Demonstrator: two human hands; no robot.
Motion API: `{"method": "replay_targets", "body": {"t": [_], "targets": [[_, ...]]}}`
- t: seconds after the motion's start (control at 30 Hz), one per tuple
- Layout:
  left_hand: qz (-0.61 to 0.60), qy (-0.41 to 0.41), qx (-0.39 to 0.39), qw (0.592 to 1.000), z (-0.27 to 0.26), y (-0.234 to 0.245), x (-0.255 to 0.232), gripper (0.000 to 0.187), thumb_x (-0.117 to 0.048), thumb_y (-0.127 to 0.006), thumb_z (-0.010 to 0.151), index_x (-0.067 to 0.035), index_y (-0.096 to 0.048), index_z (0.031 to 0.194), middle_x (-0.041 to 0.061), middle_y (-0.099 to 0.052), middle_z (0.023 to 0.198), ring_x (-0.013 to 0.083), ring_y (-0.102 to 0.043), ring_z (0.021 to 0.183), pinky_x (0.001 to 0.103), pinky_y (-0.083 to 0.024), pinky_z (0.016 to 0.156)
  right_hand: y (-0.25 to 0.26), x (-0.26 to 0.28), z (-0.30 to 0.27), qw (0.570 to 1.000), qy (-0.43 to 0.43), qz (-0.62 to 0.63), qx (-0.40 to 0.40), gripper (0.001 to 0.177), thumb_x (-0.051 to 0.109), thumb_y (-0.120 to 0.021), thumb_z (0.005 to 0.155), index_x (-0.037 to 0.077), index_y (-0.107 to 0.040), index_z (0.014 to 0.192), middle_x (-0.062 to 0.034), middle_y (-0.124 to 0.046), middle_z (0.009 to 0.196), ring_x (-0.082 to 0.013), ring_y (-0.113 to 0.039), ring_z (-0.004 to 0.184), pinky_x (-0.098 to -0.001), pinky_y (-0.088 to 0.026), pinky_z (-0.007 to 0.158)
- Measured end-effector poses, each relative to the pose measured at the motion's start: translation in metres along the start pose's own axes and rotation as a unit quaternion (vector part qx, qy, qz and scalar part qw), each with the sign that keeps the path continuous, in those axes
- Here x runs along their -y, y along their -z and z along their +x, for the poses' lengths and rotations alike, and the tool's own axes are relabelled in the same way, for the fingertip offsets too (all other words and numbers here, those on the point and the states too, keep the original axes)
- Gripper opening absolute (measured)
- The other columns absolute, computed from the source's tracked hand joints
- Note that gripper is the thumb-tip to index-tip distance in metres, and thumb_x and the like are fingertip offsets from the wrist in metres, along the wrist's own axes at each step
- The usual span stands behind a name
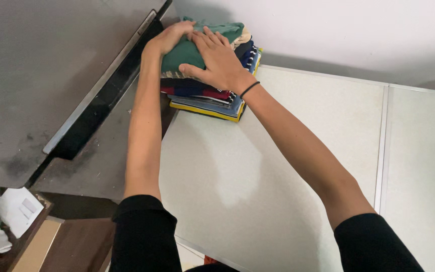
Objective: The person folds a green t-shirt on a white table, smoothing it out and folding it into a compact rectangle. They then place the folded shirt on a stack of other clothes. Finally, they retrieve a white t-shirt from a suitcase and begin to fold it.
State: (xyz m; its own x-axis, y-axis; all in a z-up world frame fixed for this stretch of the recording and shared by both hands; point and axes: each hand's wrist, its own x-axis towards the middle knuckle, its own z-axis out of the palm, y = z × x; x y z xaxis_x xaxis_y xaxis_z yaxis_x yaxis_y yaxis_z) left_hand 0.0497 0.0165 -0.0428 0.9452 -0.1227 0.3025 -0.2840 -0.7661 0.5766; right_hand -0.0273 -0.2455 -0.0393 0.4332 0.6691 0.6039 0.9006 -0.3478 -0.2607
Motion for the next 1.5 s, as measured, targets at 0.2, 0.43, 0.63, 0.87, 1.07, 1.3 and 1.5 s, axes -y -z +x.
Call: {"method": "replay_targets", "body": {"t": [0.2, 0.43, 0.63, 0.87, 1.07, 1.3, 1.5], "targets": [[0.148, -0.105, -0.268, 0.946, -0.076, 0.019, -0.100, 0.032, -0.019, -0.060, 0.087, -0.005, -0.076, 0.111, 0.016, -0.077, 0.109, 0.0342, -0.072, 0.106, 0.043, -0.055, 0.094, -0.006, -0.016, 0.011, 0.999, -0.023, 0.032, 0.005, 0.100, 0.076, -0.049, 0.098, -0.007, -0.038, 0.152, -0.0279, -0.037, 0.160, -0.0433, -0.023, 0.154, -0.0525, -0.017, 0.125], [0.172, -0.187, -0.389, 0.886, -0.142, -0.044, -0.127, 0.035, -0.028, -0.059, 0.105, -0.003, -0.067, 0.128, 0.015, -0.072, 0.126, 0.0326, -0.066, 0.119, 0.043, -0.046, 0.100, -0.018, -0.033, -0.016, 0.968, -0.039, 0.137, -0.208, 0.072, 0.058, -0.038, 0.111, 0.007, -0.039, 0.161, -0.0149, -0.028, 0.175, -0.0320, -0.016, 0.168, -0.0529, -0.002, 0.138], [0.188, -0.195, -0.461, 0.845, -0.128, -0.061, -0.112, 0.044, -0.038, -0.052, 0.103, -0.004, -0.069, 0.126, 0.013, -0.072, 0.120, 0.0332, -0.067, 0.114, 0.044, -0.047, 0.099, -0.038, -0.024, -0.046, 0.966, -0.080, 0.171, -0.176, 0.073, 0.057, -0.044, 0.108, 0.010, -0.036, 0.162, -0.0174, -0.022, 0.175, -0.0351, -0.011, 0.165, -0.0538, -0.005, 0.130], [0.190, -0.196, -0.479, 0.834, -0.126, -0.064, -0.114, 0.044, -0.039, -0.051, 0.103, -0.004, -0.069, 0.123, 0.013, -0.072, 0.118, 0.0329, -0.067, 0.112, 0.044, -0.047, 0.099, -0.008, -0.033, -0.044, 0.987, -0.101, 0.117, -0.048, 0.080, 0.058, -0.046, 0.103, 0.008, -0.027, 0.163, -0.0205, -0.017, 0.172, -0.0373, -0.009, 0.161, -0.0569, -0.011, 0.125], [0.173, -0.125, -0.381, 0.900, -0.135, -0.040, -0.139, 0.043, -0.027, -0.070, 0.087, -0.001, -0.069, 0.122, 0.023, -0.068, 0.122, 0.0399, -0.059, 0.124, 0.048, -0.040, 0.105, 0.022, -0.032, -0.061, 0.993, -0.033, 0.076, -0.078, 0.081, 0.053, -0.050, 0.109, -0.003, -0.023, 0.160, -0.0256, -0.017, 0.172, -0.0399, -0.009, 0.161, -0.0508, -0.016, 0.129], [0.239, -0.131, -0.292, 0.917, -0.127, -0.052, -0.198, 0.051, -0.032, -0.074, 0.087, 0.004, -0.065, 0.123, 0.020, -0.066, 0.122, 0.0387, -0.056, 0.128, 0.051, -0.037, 0.111, 0.082, 0.001, -0.084, 0.991, -0.090, 0.089, -0.048, 0.052, 0.047, -0.056, 0.101, 0.001, -0.051, 0.127, -0.0191, -0.065, 0.114, -0.0332, -0.062, 0.105, -0.0458, -0.050, 0.094], [0.380, -0.023, -0.193, 0.904, -0.117, -0.072, -0.220, 0.051, -0.039, -0.077, 0.076, -0.001, -0.068, 0.108, 0.018, -0.063, 0.114, 0.0344, -0.056, 0.115, 0.051, -0.035, 0.102, 0.135, 0.021, -0.114, 0.997, -0.059, -0.052, 0.020, 0.036, 0.042, -0.058, 0.101, 0.007, -0.065, 0.097, -0.0092, -0.072, 0.085, -0.0270, -0.069, 0.075, -0.0411, -0.055, 0.071]]}}
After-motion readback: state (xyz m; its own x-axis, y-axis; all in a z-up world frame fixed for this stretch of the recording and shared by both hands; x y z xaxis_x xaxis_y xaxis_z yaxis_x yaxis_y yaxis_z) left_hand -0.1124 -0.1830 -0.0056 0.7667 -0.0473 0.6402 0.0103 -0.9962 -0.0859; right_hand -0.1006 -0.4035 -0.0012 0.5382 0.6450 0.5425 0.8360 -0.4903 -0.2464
